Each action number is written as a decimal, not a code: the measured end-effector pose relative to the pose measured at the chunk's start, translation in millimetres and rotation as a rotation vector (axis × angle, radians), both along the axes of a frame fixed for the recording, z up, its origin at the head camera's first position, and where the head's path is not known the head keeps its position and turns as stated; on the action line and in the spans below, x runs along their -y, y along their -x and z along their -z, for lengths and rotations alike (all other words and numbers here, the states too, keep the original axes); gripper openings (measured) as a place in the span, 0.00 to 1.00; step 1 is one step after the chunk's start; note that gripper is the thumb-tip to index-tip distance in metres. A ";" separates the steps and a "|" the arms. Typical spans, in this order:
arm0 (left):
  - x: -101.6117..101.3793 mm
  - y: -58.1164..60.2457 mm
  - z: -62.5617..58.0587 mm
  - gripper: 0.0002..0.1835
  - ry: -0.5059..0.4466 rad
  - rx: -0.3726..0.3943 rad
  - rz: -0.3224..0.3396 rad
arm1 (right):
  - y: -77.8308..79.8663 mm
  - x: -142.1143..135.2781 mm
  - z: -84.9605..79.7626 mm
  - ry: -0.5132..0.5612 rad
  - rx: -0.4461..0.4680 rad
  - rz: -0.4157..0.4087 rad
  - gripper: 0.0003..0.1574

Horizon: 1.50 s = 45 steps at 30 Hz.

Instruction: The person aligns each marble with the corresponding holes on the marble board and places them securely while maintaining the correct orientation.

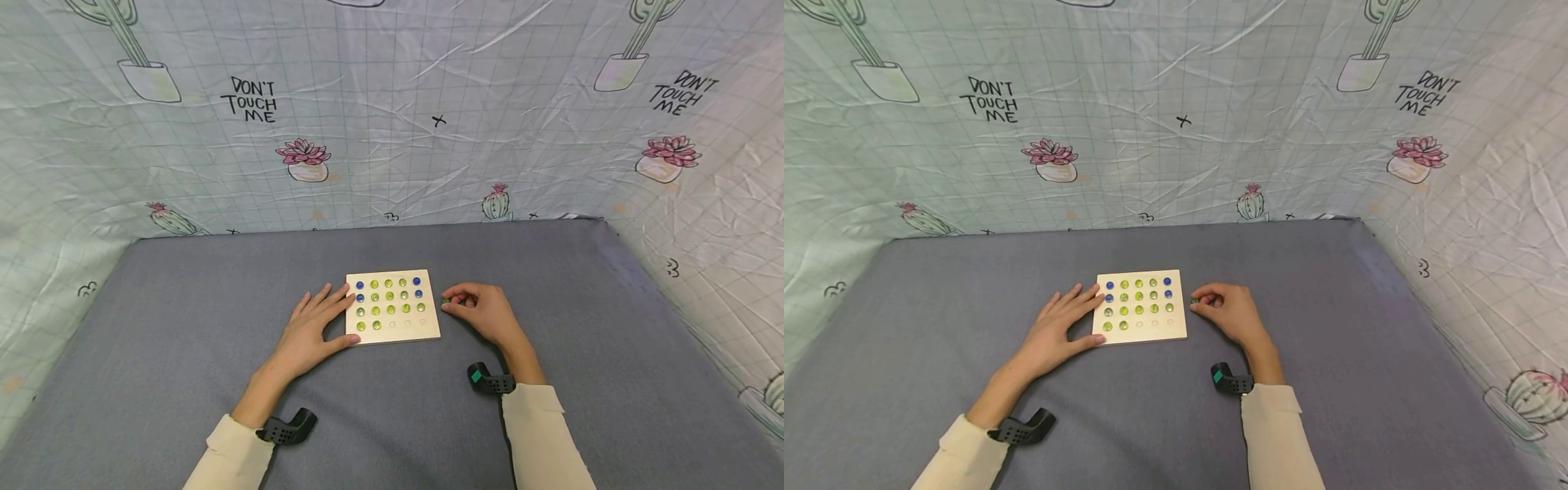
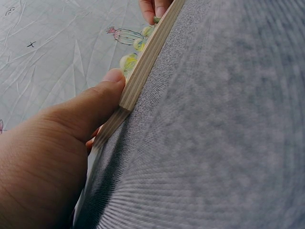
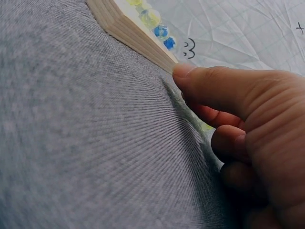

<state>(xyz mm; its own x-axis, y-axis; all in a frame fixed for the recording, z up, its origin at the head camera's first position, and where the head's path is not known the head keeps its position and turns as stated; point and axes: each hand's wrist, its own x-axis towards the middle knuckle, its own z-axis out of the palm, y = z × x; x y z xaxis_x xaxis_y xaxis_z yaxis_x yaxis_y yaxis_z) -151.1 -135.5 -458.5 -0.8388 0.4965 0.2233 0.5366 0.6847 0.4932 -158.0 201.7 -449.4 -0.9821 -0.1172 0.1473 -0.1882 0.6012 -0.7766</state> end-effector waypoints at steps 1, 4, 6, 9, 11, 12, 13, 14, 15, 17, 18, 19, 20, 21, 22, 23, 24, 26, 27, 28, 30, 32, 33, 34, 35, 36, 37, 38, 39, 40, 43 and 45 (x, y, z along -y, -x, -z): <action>0.0 -0.1 -0.1 0.41 0.000 -0.001 0.000 | -0.2 0.2 -0.4 0.004 0.001 -0.001 0.09; 0.2 -0.3 -0.3 0.41 0.000 -0.001 -0.001 | -0.7 0.7 -1.4 0.013 0.000 0.002 0.09; 0.2 -0.4 -0.5 0.41 -0.001 0.001 -0.001 | -0.9 1.6 -2.1 0.016 -0.003 0.004 0.09; 0.2 -0.5 -0.8 0.41 -0.003 0.007 -0.001 | -1.2 3.1 -3.6 0.018 -0.008 0.001 0.08; 0.2 -0.5 -0.9 0.41 -0.003 0.009 -0.001 | -1.3 4.4 -4.8 0.022 -0.006 -0.004 0.08; 0.2 -0.5 -1.0 0.41 -0.003 0.010 -0.001 | -1.2 5.0 -5.2 0.025 -0.005 -0.006 0.07; 0.3 -0.4 -1.0 0.41 -0.003 0.010 -0.001 | -1.2 5.5 -5.8 0.029 -0.005 -0.009 0.07; 0.4 -0.4 -0.9 0.41 -0.003 0.010 -0.002 | -1.1 6.2 -6.4 0.033 -0.003 -0.009 0.07; 0.5 -0.3 -0.8 0.41 -0.003 0.010 -0.002 | -1.1 6.8 -7.0 0.035 -0.004 -0.013 0.07; 0.6 -0.3 -0.7 0.41 -0.003 0.008 -0.002 | -1.1 8.6 -8.0 0.035 -0.007 -0.022 0.08; 0.7 -0.2 -0.7 0.41 -0.003 0.008 -0.002 | -1.1 9.5 -8.4 0.033 -0.008 -0.025 0.08; 0.7 -0.2 -0.6 0.41 -0.003 0.008 -0.002 | -1.1 10.6 -8.8 0.031 -0.008 -0.029 0.08; 0.8 -0.2 -0.5 0.41 -0.004 0.007 -0.002 | -1.0 11.7 -9.2 0.029 -0.008 -0.034 0.08; 0.7 -0.1 -0.5 0.41 -0.003 0.006 -0.002 | -1.1 12.7 -9.6 0.027 -0.008 -0.039 0.08; 0.6 0.0 -0.5 0.41 -0.002 0.006 -0.002 | -0.9 13.8 -9.6 0.028 -0.005 -0.043 0.08; 0.6 0.0 -0.5 0.41 -0.002 0.005 -0.002 | -0.9 14.7 -9.9 0.029 -0.002 -0.046 0.08; 0.5 0.1 -0.5 0.41 -0.002 0.003 -0.001 | -1.1 15.7 -10.5 0.034 0.001 -0.050 0.08; 0.5 0.1 -0.6 0.41 0.000 -0.001 0.000 | -1.7 17.9 -11.8 0.040 0.000 -0.062 0.07; 0.5 0.0 -0.7 0.41 0.001 -0.001 0.000 | -1.9 19.2 -12.4 0.041 -0.001 -0.069 0.07; 0.5 0.0 -0.7 0.41 0.001 -0.002 0.000 | -2.1 20.3 -12.8 0.041 -0.004 -0.077 0.07; 0.5 -0.1 -0.7 0.41 0.000 -0.005 0.001 | -2.8 23.4 -14.7 0.040 -0.015 -0.099 0.07; 0.5 -0.1 -0.6 0.41 0.001 -0.006 0.001 | -3.3 26.1 -16.1 0.041 -0.025 -0.128 0.07; 0.4 0.0 -0.6 0.41 0.000 -0.006 0.001 | -3.5 27.3 -16.5 0.039 -0.030 -0.139 0.07; 0.3 0.0 -0.5 0.41 0.000 -0.007 0.001 | -3.8 28.5 -16.8 0.040 -0.033 -0.151 0.07; 0.4 0.0 -0.4 0.41 0.001 -0.007 0.001 | -4.0 29.7 -17.3 0.042 -0.036 -0.159 0.07; 0.4 0.0 -0.2 0.41 0.001 -0.007 0.000 | -4.1 30.7 -17.2 0.042 -0.037 -0.167 0.07; 0.5 -0.1 -0.1 0.41 0.002 -0.007 -0.001 | -4.2 31.8 -16.9 0.041 -0.038 -0.172 0.07; 0.6 -0.1 0.1 0.41 0.002 -0.007 -0.002 | -4.3 32.9 -16.6 0.040 -0.040 -0.176 0.07; 0.8 -0.2 0.3 0.41 0.002 -0.006 -0.002 | -4.6 34.1 -16.6 0.042 -0.042 -0.178 0.07; 0.8 -0.2 0.4 0.41 0.003 -0.006 -0.003 | -4.8 35.5 -16.3 0.045 -0.044 -0.180 0.07; 0.9 -0.3 0.6 0.40 0.006 -0.002 -0.005 | -5.4 40.6 -15.6 0.061 -0.044 -0.197 0.07; 0.8 -0.3 0.4 0.40 0.005 0.002 -0.006 | -5.8 44.5 -14.7 0.065 -0.046 -0.207 0.06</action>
